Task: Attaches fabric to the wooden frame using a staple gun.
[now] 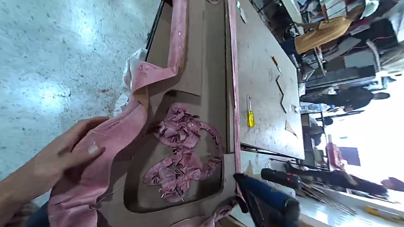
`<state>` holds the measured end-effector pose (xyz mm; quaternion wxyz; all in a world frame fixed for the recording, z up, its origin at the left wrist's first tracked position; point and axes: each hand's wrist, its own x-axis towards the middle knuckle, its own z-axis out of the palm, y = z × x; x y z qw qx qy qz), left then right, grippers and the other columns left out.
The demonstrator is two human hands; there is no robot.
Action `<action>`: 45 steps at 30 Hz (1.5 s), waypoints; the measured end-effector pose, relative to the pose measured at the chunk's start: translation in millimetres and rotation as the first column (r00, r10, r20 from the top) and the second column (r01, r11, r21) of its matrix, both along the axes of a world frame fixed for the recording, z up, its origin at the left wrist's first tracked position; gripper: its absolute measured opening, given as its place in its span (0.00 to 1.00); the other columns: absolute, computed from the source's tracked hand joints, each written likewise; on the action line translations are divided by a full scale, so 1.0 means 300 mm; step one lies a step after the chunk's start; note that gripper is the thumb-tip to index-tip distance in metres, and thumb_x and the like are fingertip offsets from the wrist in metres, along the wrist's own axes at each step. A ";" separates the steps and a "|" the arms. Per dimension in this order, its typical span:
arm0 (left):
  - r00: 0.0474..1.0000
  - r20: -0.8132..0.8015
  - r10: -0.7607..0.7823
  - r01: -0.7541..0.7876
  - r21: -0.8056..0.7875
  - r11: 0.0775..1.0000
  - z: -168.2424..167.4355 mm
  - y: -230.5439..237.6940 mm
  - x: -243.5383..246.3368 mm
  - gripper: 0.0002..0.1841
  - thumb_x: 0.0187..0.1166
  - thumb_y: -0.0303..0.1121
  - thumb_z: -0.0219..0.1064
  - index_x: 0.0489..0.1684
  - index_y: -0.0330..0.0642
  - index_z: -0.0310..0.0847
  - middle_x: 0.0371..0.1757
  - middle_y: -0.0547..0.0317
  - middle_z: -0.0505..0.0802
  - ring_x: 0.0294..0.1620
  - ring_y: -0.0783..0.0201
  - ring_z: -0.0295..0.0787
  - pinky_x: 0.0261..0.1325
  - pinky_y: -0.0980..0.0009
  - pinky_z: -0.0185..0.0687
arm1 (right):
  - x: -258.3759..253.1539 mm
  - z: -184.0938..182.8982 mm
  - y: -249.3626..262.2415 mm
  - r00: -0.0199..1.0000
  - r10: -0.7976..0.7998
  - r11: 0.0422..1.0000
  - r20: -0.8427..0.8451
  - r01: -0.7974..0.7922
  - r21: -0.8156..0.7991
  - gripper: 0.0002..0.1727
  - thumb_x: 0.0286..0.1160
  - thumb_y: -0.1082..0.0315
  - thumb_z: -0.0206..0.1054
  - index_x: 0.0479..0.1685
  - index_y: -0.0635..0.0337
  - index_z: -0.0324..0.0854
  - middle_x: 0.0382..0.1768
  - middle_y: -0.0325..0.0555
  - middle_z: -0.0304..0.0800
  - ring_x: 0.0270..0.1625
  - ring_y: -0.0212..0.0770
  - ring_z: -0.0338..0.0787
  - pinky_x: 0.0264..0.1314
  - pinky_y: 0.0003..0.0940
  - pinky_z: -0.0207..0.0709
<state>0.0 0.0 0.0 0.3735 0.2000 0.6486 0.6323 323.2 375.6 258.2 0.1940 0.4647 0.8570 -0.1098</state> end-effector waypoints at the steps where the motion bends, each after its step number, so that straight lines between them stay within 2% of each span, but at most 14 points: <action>1: 1.000 0.015 -0.022 0.022 -0.024 0.999 0.018 -0.004 0.003 0.41 0.67 0.63 0.72 0.86 0.74 0.63 0.71 0.69 0.87 0.66 0.63 0.88 0.63 0.57 0.90 | -0.066 0.027 0.010 0.999 0.048 0.998 -0.022 -0.046 0.053 0.23 0.64 0.50 0.76 0.44 0.63 0.88 0.30 0.50 0.92 0.34 0.48 0.92 0.38 0.57 0.85; 2: 0.998 0.058 -0.016 0.020 -0.069 0.997 0.056 0.000 0.007 0.44 0.61 0.66 0.74 0.85 0.76 0.64 0.69 0.71 0.89 0.64 0.66 0.89 0.62 0.60 0.90 | -0.137 0.047 0.029 0.994 0.108 0.991 -0.015 -0.106 0.076 0.22 0.62 0.49 0.77 0.44 0.58 0.88 0.27 0.45 0.90 0.31 0.45 0.91 0.33 0.55 0.84; 4: 0.988 0.154 0.002 0.009 -0.072 0.997 0.085 0.006 0.008 0.44 0.57 0.66 0.78 0.82 0.76 0.68 0.61 0.70 0.93 0.56 0.67 0.93 0.55 0.64 0.93 | -0.316 0.062 0.071 0.980 0.178 0.983 0.086 -0.181 0.018 0.21 0.69 0.46 0.73 0.48 0.52 0.87 0.29 0.41 0.89 0.32 0.44 0.91 0.32 0.54 0.86; 6: 0.986 0.168 -0.023 0.028 -0.028 0.999 0.080 0.007 -0.004 0.44 0.59 0.67 0.77 0.82 0.74 0.69 0.59 0.70 0.93 0.54 0.68 0.94 0.53 0.66 0.94 | -0.503 0.053 0.077 0.952 0.136 0.991 0.275 -0.136 -0.020 0.14 0.74 0.51 0.74 0.42 0.52 0.88 0.28 0.46 0.90 0.32 0.50 0.91 0.36 0.60 0.83; 8: 0.984 0.172 -0.047 0.049 -0.004 0.999 0.085 0.012 -0.021 0.44 0.59 0.67 0.77 0.83 0.72 0.68 0.60 0.69 0.93 0.55 0.67 0.93 0.54 0.64 0.94 | -0.630 0.003 0.097 0.885 0.118 0.991 0.451 -0.133 0.002 0.13 0.76 0.53 0.72 0.33 0.51 0.87 0.23 0.47 0.88 0.28 0.51 0.89 0.33 0.60 0.81; 11: 0.977 0.199 -0.081 0.077 0.026 0.997 0.092 0.017 -0.036 0.47 0.59 0.67 0.78 0.85 0.68 0.66 0.60 0.65 0.93 0.55 0.64 0.94 0.54 0.62 0.95 | -0.720 -0.079 0.143 0.830 0.039 0.999 0.557 -0.028 -0.028 0.17 0.78 0.56 0.70 0.28 0.60 0.84 0.18 0.50 0.87 0.19 0.47 0.87 0.27 0.50 0.84; 15: 0.976 0.167 -0.142 0.141 0.016 0.990 0.108 0.016 -0.055 0.47 0.61 0.67 0.76 0.87 0.69 0.62 0.62 0.69 0.93 0.58 0.68 0.93 0.57 0.65 0.94 | -0.806 -0.102 0.145 0.806 -0.117 0.985 0.581 0.171 -0.039 0.15 0.82 0.61 0.67 0.34 0.66 0.79 0.18 0.50 0.85 0.14 0.42 0.85 0.20 0.38 0.85; 20: 0.975 0.155 -0.158 0.148 0.078 0.986 0.102 0.020 -0.058 0.45 0.64 0.65 0.75 0.87 0.67 0.63 0.60 0.67 0.94 0.55 0.67 0.94 0.55 0.65 0.95 | -0.865 -0.118 0.122 0.754 -0.109 0.987 0.648 0.158 -0.018 0.12 0.79 0.64 0.68 0.34 0.65 0.78 0.18 0.49 0.85 0.13 0.42 0.84 0.19 0.37 0.83; 25: 0.979 0.140 -0.150 0.144 0.053 0.988 0.103 0.022 -0.051 0.47 0.63 0.68 0.74 0.88 0.69 0.61 0.59 0.68 0.94 0.54 0.68 0.95 0.53 0.65 0.95 | -0.875 -0.141 0.118 0.752 -0.113 0.990 0.649 0.137 0.014 0.13 0.78 0.63 0.69 0.32 0.65 0.78 0.17 0.49 0.85 0.13 0.41 0.84 0.18 0.38 0.83; 27: 0.982 0.115 -0.147 0.144 0.038 0.989 0.100 0.021 -0.048 0.47 0.64 0.69 0.73 0.88 0.69 0.61 0.59 0.68 0.94 0.53 0.68 0.95 0.52 0.65 0.95 | -0.867 -0.153 0.107 0.744 -0.094 0.995 0.661 0.100 0.029 0.13 0.76 0.63 0.70 0.30 0.64 0.78 0.17 0.49 0.84 0.13 0.41 0.84 0.18 0.37 0.82; 33: 0.985 0.058 -0.160 0.163 -0.042 0.986 0.120 0.021 -0.037 0.48 0.66 0.71 0.68 0.90 0.68 0.58 0.62 0.69 0.93 0.56 0.71 0.94 0.56 0.63 0.94 | -0.820 -0.189 0.073 0.705 -0.005 0.995 0.709 -0.070 0.076 0.17 0.74 0.55 0.68 0.26 0.61 0.80 0.18 0.51 0.84 0.16 0.45 0.85 0.23 0.45 0.82; 37: 0.986 0.037 -0.160 0.161 -0.025 0.987 0.103 0.023 -0.044 0.47 0.66 0.70 0.69 0.90 0.71 0.58 0.61 0.68 0.93 0.55 0.69 0.94 0.56 0.61 0.94 | -0.795 -0.098 0.116 0.823 -0.090 0.996 0.561 0.069 0.058 0.15 0.77 0.60 0.69 0.34 0.65 0.80 0.20 0.51 0.85 0.16 0.43 0.85 0.22 0.42 0.84; 39: 0.986 0.042 -0.162 0.163 -0.015 0.987 0.103 0.020 -0.045 0.45 0.67 0.67 0.69 0.90 0.70 0.59 0.60 0.68 0.93 0.54 0.68 0.94 0.55 0.61 0.94 | -0.787 -0.052 0.133 0.872 -0.095 0.995 0.480 0.078 0.055 0.15 0.77 0.61 0.69 0.33 0.66 0.80 0.19 0.51 0.84 0.15 0.44 0.85 0.22 0.42 0.84; 45: 0.989 0.043 -0.142 0.144 -0.050 0.988 0.116 0.025 -0.040 0.46 0.66 0.71 0.68 0.90 0.71 0.60 0.58 0.67 0.94 0.50 0.68 0.95 0.50 0.62 0.94 | -0.775 -0.064 0.146 0.900 -0.081 0.996 0.428 0.093 -0.008 0.14 0.76 0.61 0.70 0.34 0.65 0.79 0.18 0.49 0.84 0.15 0.42 0.84 0.21 0.40 0.83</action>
